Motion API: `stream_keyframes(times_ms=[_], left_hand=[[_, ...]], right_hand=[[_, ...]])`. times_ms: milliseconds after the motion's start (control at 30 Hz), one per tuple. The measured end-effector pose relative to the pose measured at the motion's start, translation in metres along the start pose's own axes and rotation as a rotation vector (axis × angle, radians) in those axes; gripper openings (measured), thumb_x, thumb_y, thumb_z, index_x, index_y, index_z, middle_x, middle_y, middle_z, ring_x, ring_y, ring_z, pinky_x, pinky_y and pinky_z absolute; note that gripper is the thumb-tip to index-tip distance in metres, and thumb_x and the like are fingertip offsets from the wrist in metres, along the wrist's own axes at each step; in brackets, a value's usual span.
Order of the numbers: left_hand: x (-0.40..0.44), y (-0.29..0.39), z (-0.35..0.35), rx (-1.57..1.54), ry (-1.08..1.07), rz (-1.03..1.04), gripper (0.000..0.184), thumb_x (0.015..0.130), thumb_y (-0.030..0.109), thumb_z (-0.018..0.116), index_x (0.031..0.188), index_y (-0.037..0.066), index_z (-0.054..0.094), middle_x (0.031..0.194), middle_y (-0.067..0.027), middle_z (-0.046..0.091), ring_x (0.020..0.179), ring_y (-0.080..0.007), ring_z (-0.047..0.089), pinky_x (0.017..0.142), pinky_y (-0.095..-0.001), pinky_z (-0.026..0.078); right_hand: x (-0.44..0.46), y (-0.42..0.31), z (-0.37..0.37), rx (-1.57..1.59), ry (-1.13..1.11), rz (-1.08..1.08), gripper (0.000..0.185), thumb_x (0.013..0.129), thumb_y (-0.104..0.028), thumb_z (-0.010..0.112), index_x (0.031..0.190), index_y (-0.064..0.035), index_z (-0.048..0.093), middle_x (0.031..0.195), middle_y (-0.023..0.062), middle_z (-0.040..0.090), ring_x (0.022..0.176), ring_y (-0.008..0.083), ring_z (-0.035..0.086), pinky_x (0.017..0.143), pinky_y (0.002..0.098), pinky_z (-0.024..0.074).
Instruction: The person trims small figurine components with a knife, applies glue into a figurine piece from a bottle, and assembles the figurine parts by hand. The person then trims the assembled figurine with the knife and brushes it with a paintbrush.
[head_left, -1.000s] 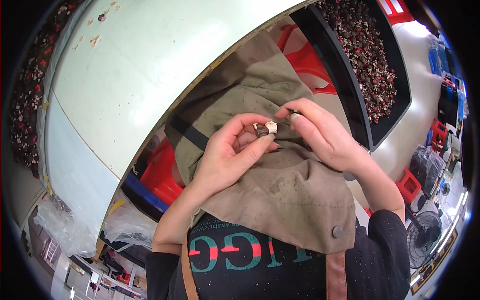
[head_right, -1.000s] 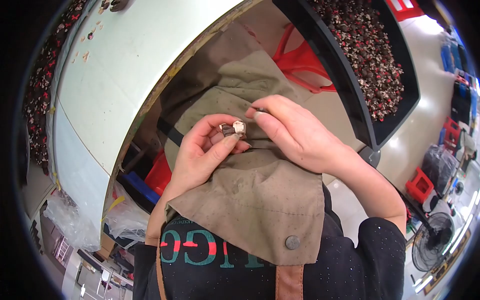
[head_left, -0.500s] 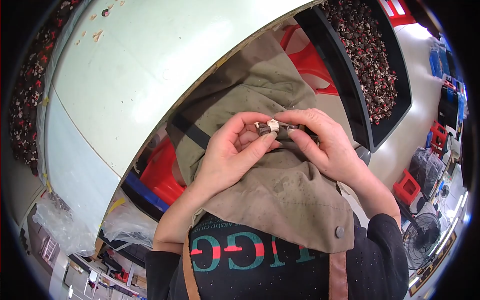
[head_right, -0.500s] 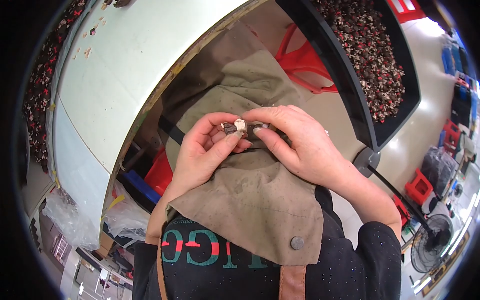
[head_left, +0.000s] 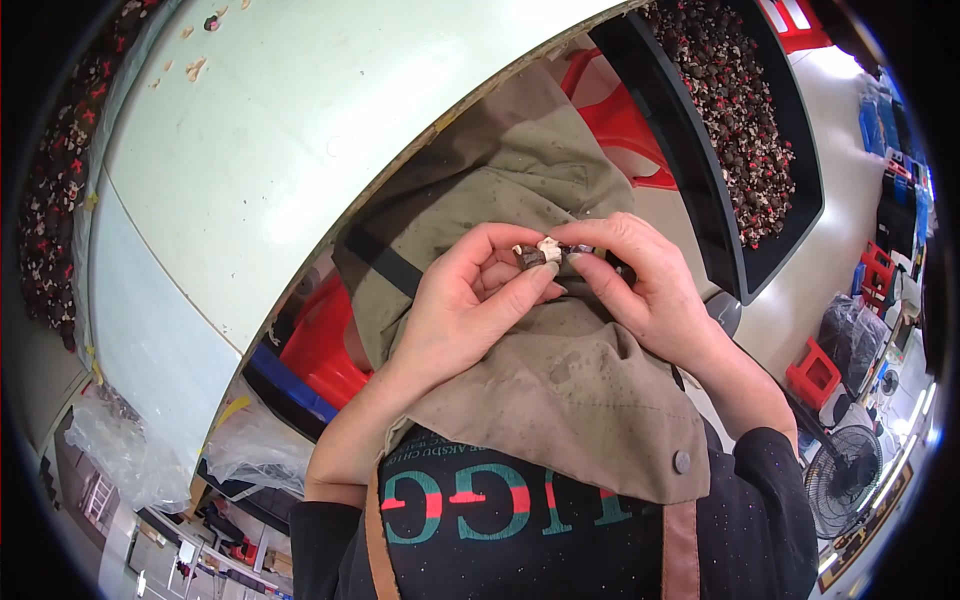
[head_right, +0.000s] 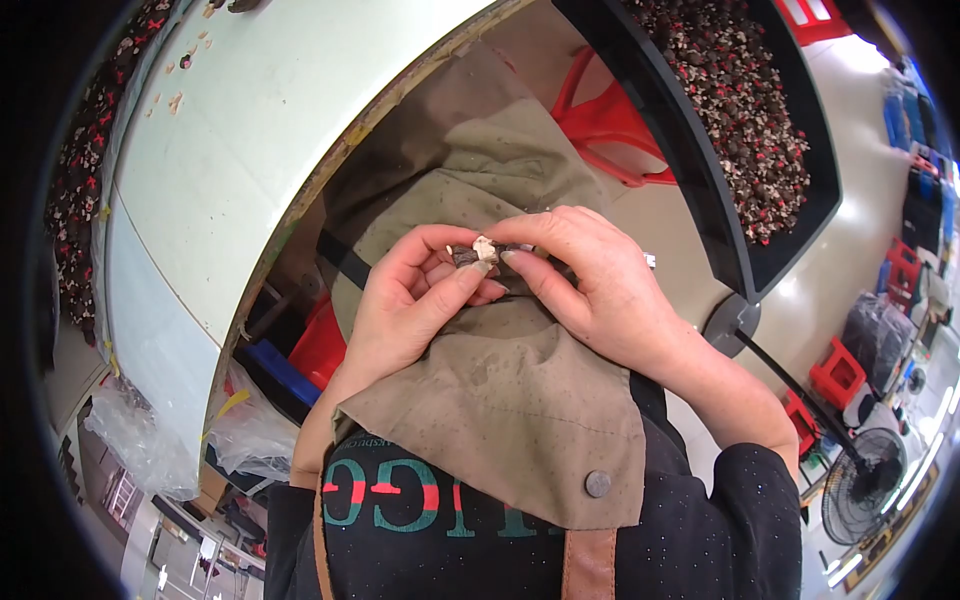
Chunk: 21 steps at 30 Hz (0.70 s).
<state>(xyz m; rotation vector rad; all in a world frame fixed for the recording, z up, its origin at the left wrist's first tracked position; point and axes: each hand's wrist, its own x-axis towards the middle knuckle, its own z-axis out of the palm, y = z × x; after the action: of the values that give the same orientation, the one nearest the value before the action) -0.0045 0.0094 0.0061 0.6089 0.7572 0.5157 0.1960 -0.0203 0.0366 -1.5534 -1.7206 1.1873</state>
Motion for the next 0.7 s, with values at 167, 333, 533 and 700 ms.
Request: stream_keyframes(times_ms=[167, 333, 533, 700], left_hand=[[0.000, 0.002, 0.000, 0.007, -0.031, -0.007, 0.027, 0.094, 0.003, 0.055, 0.118, -0.003, 0.048, 0.109, -0.0085, 0.060, 0.095, -0.0138, 0.064, 0.087, -0.0261, 0.052], [-0.001, 0.005, 0.000, -0.030, 0.013, -0.034, 0.029, 0.093, 0.006, 0.056, 0.121, 0.000, 0.050, 0.108, -0.0082, 0.061, 0.094, -0.0158, 0.064, 0.083, -0.0262, 0.051], [-0.001, 0.005, -0.003, -0.042, -0.025, 0.031, 0.032, 0.093, 0.001, 0.054, 0.125, 0.000, 0.048, 0.112, -0.0056, 0.058, 0.105, -0.0142, 0.059, 0.091, -0.0265, 0.048], [-0.002, 0.006, -0.002, -0.040, -0.048, 0.055, 0.032, 0.095, 0.004, 0.052, 0.127, 0.001, 0.049, 0.118, -0.0067, 0.057, 0.110, -0.0137, 0.057, 0.094, -0.0265, 0.047]], right_hand=[[0.001, 0.002, 0.001, 0.005, 0.032, 0.030, 0.020, 0.087, -0.002, 0.059, 0.106, -0.0028, 0.063, 0.092, 0.0098, 0.064, 0.082, 0.0234, 0.059, 0.071, 0.0322, 0.0470], [0.003, 0.003, 0.001, 0.134, 0.113, 0.116, 0.018, 0.093, -0.008, 0.053, 0.108, -0.0019, 0.061, 0.091, 0.0089, 0.064, 0.080, 0.0191, 0.061, 0.070, 0.0311, 0.0478], [0.002, -0.008, -0.013, 0.289, -0.068, 0.464, 0.019, 0.097, -0.015, 0.049, 0.105, -0.0001, 0.057, 0.089, 0.0090, 0.061, 0.073, 0.0145, 0.057, 0.066, 0.0294, 0.0462], [0.000, 0.002, -0.007, 0.190, -0.001, 0.306, 0.016, 0.096, -0.015, 0.051, 0.100, -0.0001, 0.054, 0.082, 0.0125, 0.057, 0.072, 0.0223, 0.055, 0.066, 0.0321, 0.0446]])
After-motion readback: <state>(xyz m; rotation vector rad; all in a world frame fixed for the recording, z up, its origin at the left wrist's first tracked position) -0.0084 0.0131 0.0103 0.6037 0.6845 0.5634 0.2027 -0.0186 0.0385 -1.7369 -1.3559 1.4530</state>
